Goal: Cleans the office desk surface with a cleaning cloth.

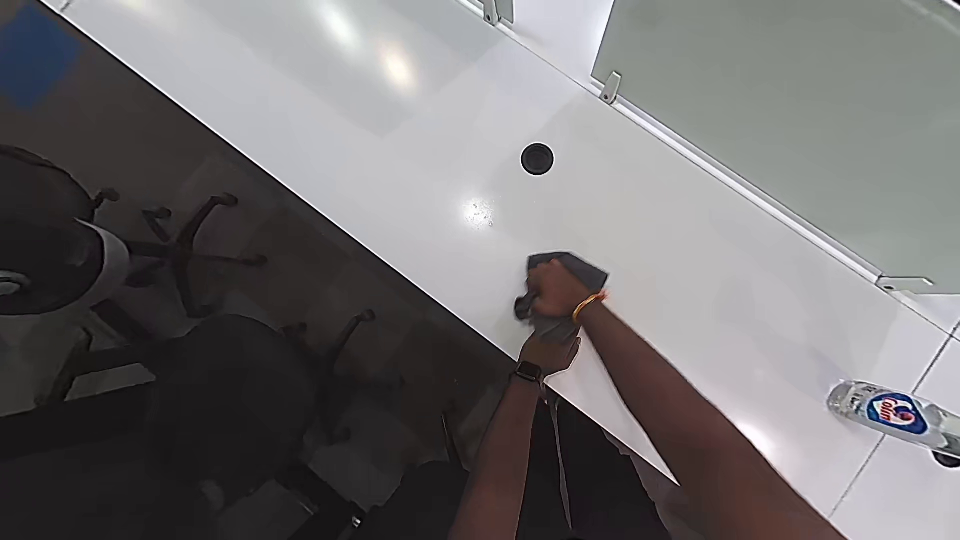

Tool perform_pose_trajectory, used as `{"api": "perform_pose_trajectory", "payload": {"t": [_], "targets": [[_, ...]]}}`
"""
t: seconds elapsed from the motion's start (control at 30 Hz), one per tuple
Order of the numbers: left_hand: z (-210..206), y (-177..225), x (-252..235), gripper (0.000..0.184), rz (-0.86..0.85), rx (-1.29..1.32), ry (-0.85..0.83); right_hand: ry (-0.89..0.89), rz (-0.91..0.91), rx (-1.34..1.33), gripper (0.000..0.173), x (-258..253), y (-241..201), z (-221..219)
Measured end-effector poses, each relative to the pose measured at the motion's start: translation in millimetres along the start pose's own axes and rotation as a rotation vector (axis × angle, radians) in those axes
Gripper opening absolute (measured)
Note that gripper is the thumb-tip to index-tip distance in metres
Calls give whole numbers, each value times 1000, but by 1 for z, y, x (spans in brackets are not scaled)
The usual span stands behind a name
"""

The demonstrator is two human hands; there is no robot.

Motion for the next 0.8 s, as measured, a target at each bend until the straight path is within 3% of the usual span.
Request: {"api": "perform_pose_trajectory", "payload": {"t": [0.03,0.07,0.2,0.3,0.4,0.53,0.7,0.8], "targets": [[-40,-27,-24,51,-204,-114,408,37,-99,-21,26,5,30,16],[-63,-43,-42,52,-335,-158,613,85,-200,-48,28,10,62,29],[-68,-49,-49,53,-399,-213,668,319,-556,-113,35,50,151,59],[-64,-49,-44,54,-401,-177,754,441,-717,-82,50,66,164,50],[-66,-60,-33,53,-318,1,934,546,-815,-40,60,67,129,21],[-53,-96,-4,53,-157,251,1286,559,-619,21,64,55,37,-41],[-9,-122,26,54,-165,155,1287,216,-209,-215,64,72,-98,-109],[11,-121,22,51,-202,78,1267,128,18,-161,49,95,-102,-126]]}}
Point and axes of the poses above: each hand's wrist, its own x-axis away from the middle knuckle, its own z-axis out of the back of the hand, y = z × x, the point moved 4 cm from there along -x, towards the middle knuckle, and after that the axes turned 11 degrees about -z, right-handed, at the moved point
